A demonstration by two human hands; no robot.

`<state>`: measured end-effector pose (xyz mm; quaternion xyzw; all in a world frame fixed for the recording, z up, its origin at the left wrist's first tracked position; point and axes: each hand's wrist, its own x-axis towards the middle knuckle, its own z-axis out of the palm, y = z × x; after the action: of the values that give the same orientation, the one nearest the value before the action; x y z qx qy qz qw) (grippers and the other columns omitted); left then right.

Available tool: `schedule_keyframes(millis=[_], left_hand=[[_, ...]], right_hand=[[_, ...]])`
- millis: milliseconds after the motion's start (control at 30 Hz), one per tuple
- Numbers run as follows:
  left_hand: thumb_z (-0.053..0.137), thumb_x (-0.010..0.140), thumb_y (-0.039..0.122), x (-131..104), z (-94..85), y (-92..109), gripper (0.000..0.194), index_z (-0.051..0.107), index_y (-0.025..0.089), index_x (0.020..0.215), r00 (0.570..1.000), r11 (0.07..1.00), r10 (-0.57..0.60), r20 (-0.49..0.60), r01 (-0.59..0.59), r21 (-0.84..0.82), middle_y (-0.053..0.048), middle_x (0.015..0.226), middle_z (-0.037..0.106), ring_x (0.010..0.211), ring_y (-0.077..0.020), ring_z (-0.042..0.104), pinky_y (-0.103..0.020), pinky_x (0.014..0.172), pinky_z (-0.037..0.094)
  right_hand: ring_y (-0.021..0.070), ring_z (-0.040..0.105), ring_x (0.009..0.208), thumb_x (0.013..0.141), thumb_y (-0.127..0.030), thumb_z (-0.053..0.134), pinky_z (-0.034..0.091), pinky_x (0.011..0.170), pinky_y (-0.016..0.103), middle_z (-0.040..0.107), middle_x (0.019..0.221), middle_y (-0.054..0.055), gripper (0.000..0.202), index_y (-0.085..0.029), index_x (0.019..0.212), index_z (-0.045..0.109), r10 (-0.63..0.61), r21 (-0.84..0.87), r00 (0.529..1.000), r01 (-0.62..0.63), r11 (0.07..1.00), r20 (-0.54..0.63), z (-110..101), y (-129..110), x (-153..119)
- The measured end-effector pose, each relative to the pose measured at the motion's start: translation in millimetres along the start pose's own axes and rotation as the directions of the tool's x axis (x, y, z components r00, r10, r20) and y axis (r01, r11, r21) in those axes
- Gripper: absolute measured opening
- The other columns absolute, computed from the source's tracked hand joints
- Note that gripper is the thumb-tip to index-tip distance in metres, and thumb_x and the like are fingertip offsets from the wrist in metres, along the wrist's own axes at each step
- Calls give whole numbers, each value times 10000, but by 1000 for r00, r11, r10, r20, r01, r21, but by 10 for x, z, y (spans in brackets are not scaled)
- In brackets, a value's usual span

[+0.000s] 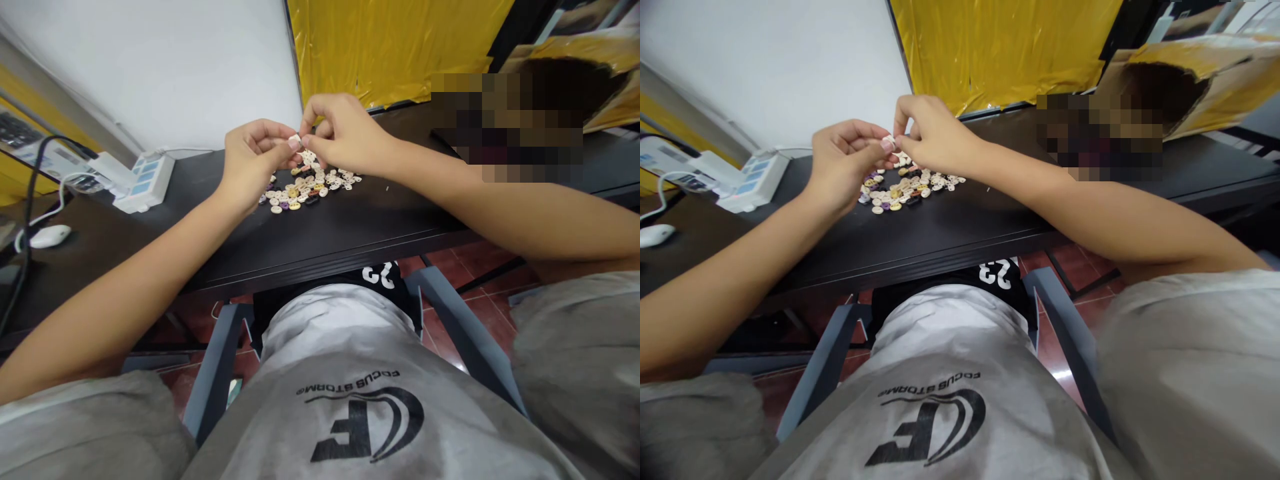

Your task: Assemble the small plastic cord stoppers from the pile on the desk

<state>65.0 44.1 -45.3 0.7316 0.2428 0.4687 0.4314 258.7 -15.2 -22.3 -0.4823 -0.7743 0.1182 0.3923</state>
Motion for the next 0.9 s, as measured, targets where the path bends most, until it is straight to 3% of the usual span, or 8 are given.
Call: schedule_keyframes(millis=[167, 333, 533, 600, 733, 900], left_hand=[[961, 737, 491, -45, 3, 27, 330, 730, 309, 885, 999, 997, -5, 31, 2, 79, -8, 807, 796, 1164, -333, 741, -511, 973, 592], [985, 693, 487, -79, -32, 100, 330, 750, 314, 847, 996, 994, -5, 84, -4, 107, -28, 804, 798, 1077, -349, 758, -515, 923, 635], [977, 704, 515, -106, -59, 105, 321, 772, 291, 807, 984, 985, 6, 178, -36, 167, -44, 794, 778, 799, -288, 755, -507, 829, 643], [963, 716, 534, -117, -62, 89, 318, 770, 296, 798, 980, 982, 7, 197, -43, 182, -40, 803, 778, 798, -285, 752, -504, 835, 644], [973, 725, 509, -130, -49, 95, 312, 771, 285, 806, 982, 983, -7, 190, -28, 182, -48, 809, 778, 875, -300, 767, -494, 882, 647], [996, 693, 572, -97, -7, 147, 369, 768, 293, 775, 992, 988, 86, 97, -97, 117, -23, 729, 774, 718, -248, 742, -458, 757, 676]], right_hand=[[236, 706, 663, 881, -327, 769, 504, 626, 347, 702, 638, -1, 279, -282, 773, 516, 5, -26, 1000, -4, 1000, 20, -8, 27, 11], [238, 710, 675, 850, -354, 826, 470, 598, 332, 674, 606, -19, 307, -283, 822, 529, -19, -38, 998, 22, 999, 65, -34, 29, -13], [231, 693, 677, 821, -226, 830, 442, 609, 327, 650, 608, -39, 305, -280, 880, 536, -59, -75, 987, 70, 995, 147, -39, 53, -21], [228, 678, 660, 813, -195, 823, 436, 609, 330, 632, 605, -47, 310, -282, 883, 534, -68, -99, 983, 86, 991, 172, -31, 72, -12], [225, 666, 640, 803, -147, 821, 432, 614, 333, 609, 591, -57, 332, -283, 890, 532, -79, -99, 979, 99, 990, 189, -45, 57, -10], [202, 680, 615, 855, -148, 788, 436, 586, 305, 636, 603, -75, 333, -291, 931, 497, -35, 81, 988, 23, 996, 149, -77, -33, -52]])
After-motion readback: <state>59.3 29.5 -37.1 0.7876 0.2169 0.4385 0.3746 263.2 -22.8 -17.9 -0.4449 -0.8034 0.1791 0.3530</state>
